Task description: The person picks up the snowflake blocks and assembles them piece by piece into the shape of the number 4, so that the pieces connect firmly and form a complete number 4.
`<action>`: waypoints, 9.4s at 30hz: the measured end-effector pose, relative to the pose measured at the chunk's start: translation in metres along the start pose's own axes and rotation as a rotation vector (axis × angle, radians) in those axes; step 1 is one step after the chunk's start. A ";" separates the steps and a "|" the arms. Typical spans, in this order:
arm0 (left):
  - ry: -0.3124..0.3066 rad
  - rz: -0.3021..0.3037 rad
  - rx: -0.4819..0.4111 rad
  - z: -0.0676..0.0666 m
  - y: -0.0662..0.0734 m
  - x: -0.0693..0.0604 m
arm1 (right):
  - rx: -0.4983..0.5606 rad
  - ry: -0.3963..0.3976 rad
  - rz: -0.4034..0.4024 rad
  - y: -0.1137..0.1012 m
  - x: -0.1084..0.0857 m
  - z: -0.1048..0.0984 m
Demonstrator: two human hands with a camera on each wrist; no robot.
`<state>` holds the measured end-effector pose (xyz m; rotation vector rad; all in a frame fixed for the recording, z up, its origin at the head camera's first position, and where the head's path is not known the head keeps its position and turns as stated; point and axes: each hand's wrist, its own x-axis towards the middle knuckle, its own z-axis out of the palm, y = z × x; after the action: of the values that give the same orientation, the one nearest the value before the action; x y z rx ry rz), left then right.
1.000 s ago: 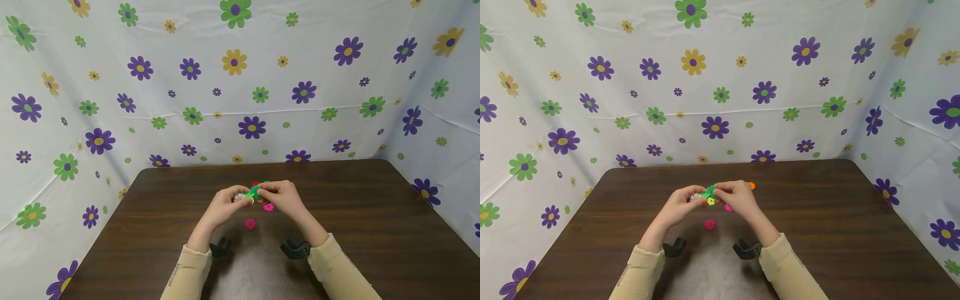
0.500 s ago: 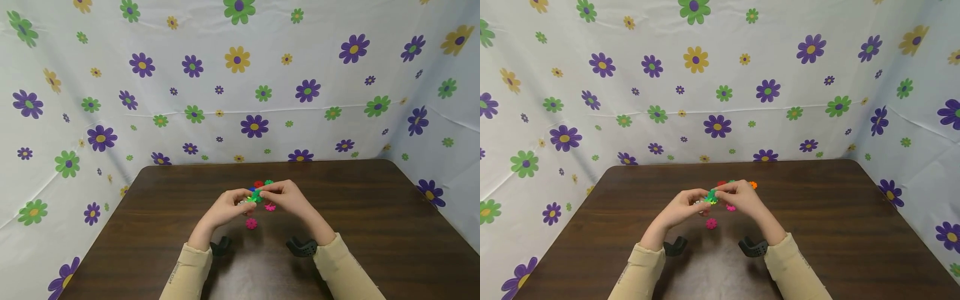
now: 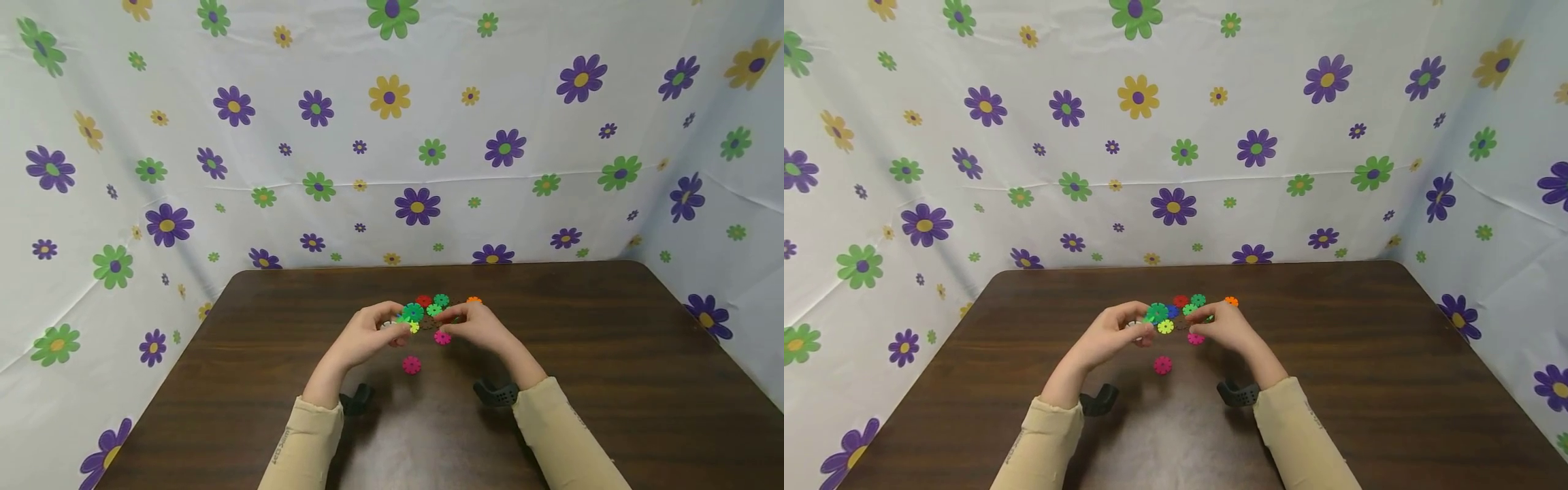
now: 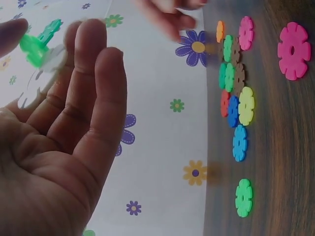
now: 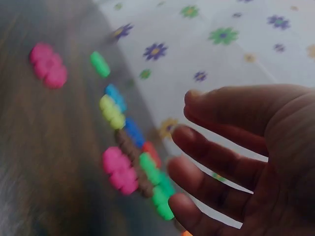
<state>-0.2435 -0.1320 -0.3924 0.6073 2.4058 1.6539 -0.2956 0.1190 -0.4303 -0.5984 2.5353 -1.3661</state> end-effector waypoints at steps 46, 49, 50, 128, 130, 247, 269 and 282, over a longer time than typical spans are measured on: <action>0.042 0.048 0.020 -0.003 0.001 -0.002 | -0.124 -0.011 0.000 0.028 0.008 0.015; 0.042 0.052 0.027 -0.004 0.001 -0.002 | 0.015 -0.021 0.005 0.026 0.007 0.010; 0.043 0.051 0.030 -0.004 0.001 -0.002 | 0.063 -0.019 0.012 0.025 0.007 0.008; -0.034 0.056 0.040 0.006 -0.001 0.003 | 0.628 0.248 -0.159 -0.052 -0.013 0.027; -0.040 0.035 0.007 0.007 -0.002 0.004 | 0.569 0.239 -0.145 -0.053 -0.013 0.027; 0.109 0.082 0.191 0.005 0.003 0.006 | 0.558 0.378 -0.169 -0.045 -0.010 0.026; -0.012 -0.053 -0.023 -0.003 0.001 0.003 | 0.493 0.286 -0.088 -0.030 -0.003 0.020; -0.049 -0.066 -0.184 -0.011 0.005 -0.002 | -0.082 0.219 0.126 0.027 0.014 0.026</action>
<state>-0.2443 -0.1405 -0.3844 0.5255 2.1843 1.7842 -0.3054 0.1065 -0.4667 -0.3103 2.7579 -1.3561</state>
